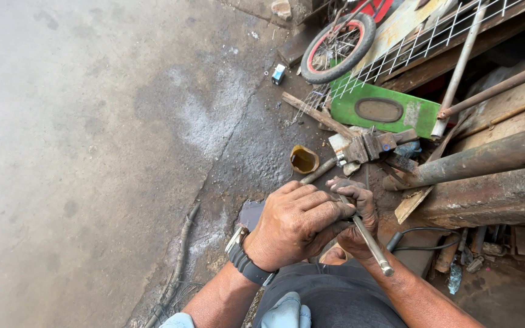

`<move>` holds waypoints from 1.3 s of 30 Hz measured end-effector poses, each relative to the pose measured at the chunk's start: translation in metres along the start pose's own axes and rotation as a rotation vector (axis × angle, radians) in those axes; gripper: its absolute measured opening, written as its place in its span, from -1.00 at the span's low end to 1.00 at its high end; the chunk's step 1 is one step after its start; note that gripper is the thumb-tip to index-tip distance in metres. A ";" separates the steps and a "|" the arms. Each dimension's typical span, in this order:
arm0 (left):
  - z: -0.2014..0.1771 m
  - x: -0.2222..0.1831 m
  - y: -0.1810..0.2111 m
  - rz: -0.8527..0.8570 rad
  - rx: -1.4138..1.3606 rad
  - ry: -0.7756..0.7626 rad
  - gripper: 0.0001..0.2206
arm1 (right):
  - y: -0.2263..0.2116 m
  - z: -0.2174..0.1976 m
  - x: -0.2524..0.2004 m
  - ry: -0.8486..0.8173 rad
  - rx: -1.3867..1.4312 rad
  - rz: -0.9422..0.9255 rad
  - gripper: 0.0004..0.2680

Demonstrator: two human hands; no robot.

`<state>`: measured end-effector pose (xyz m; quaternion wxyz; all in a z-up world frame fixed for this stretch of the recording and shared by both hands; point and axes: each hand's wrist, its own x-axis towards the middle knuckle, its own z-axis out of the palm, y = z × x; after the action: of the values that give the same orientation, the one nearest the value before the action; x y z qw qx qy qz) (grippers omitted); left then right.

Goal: A person uses a bench vise and a metal rod to adjust and lubricate a component on a bicycle axle or similar rod.

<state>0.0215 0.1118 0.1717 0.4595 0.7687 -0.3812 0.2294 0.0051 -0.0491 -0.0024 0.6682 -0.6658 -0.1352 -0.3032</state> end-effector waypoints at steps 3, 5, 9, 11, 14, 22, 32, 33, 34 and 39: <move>0.002 -0.001 0.001 -0.004 0.031 -0.009 -0.86 | -0.009 0.001 0.003 0.000 0.023 0.022 -0.67; 0.000 -0.005 -0.002 0.002 0.073 -0.107 -0.86 | -0.018 0.002 0.002 -0.028 0.037 0.078 -0.67; -0.003 -0.008 -0.002 0.015 0.136 -0.236 -0.81 | -0.021 0.002 0.000 -0.077 0.118 0.125 -0.56; -0.004 -0.005 0.003 0.016 0.125 -0.222 -0.80 | -0.022 -0.002 0.004 -0.113 0.136 0.136 -0.54; -0.004 -0.005 0.005 0.034 0.125 -0.218 -0.78 | -0.023 -0.005 0.005 -0.148 0.149 0.146 -0.64; 0.002 -0.009 -0.001 0.059 0.119 -0.190 -0.79 | -0.017 -0.013 0.004 -0.119 0.123 0.148 -0.63; 0.104 -0.092 -0.094 -0.778 -0.724 -0.038 -0.77 | -0.026 -0.091 -0.009 -0.194 -0.545 0.304 -0.90; 0.120 -0.102 -0.102 -0.853 -0.747 -0.061 -0.76 | -0.025 -0.095 -0.012 -0.190 -0.570 0.400 -0.90; 0.133 -0.105 -0.106 -0.865 -0.760 -0.070 -0.76 | -0.016 -0.104 -0.020 -0.188 -0.581 0.416 -0.90; 0.202 -0.126 -0.138 -1.233 -0.705 -0.233 -0.35 | 0.055 -0.149 -0.048 -0.098 -0.790 0.714 -0.89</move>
<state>0.0559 0.0206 -0.0856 0.6825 0.6696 0.0243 -0.2919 -0.0336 -0.1866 -0.0863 0.4211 -0.8846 0.1930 -0.0534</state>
